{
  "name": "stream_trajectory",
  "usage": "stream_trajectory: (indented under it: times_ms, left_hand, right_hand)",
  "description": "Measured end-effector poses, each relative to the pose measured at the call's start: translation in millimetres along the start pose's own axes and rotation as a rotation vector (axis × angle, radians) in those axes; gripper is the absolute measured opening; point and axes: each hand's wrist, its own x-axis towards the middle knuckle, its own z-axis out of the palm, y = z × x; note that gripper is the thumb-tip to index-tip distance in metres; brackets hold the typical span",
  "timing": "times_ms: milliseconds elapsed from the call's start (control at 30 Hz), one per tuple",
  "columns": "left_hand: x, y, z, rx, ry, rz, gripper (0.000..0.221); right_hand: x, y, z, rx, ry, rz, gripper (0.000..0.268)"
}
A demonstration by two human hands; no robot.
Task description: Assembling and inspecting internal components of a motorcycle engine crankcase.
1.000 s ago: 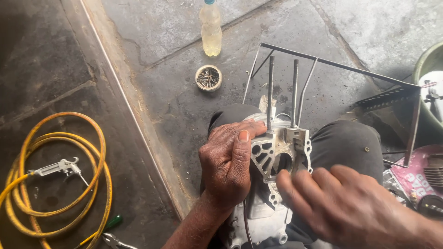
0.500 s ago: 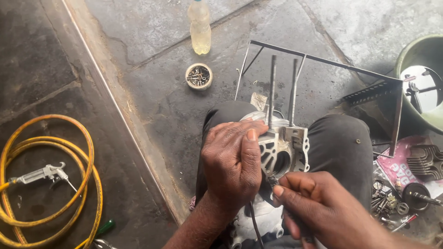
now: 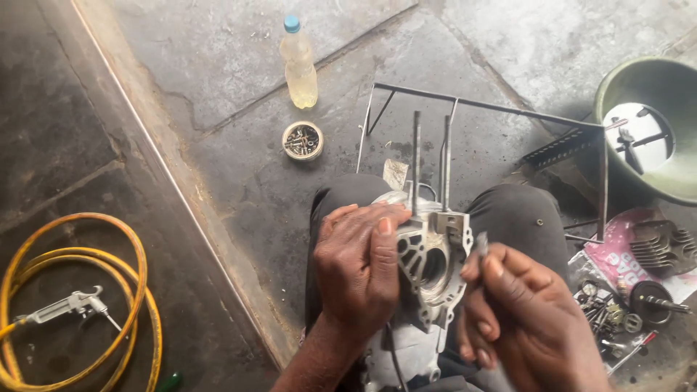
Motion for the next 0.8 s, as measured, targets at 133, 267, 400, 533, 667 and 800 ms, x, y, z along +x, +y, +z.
stream_trajectory:
  times_ms: [133,267,400,533,667,800]
  left_hand:
    - [-0.1,-0.9,-3.9,-0.017,-0.016,-0.029,0.035]
    - [-0.3,1.5,-2.0,-0.009,-0.026,-0.027,0.035]
    - [-0.8,0.1,-1.3,0.001,-0.031,-0.026,0.035]
    - [-0.1,0.4,-1.2,0.010,-0.033,-0.029,0.034]
    - [2.5,0.8,-3.2,0.019,-0.034,-0.025,0.033]
    - [0.4,-3.0,-2.2,0.025,-0.032,0.003,0.032]
  right_hand:
    - [-7.8,3.7,-16.6,-0.765,0.185,-0.014,0.026]
    - [-1.8,13.3,-10.8,-1.320,0.058,-0.149,0.020]
    - [-0.4,12.2,-2.1,-1.440,0.239,0.103,0.020]
    - [6.3,11.6,12.6,-1.199,0.295,0.354,0.024]
    - [8.8,13.9,14.3,-0.987,0.285,0.392,0.023]
    - [15.8,3.0,17.3,-1.236,0.193,0.293,0.020]
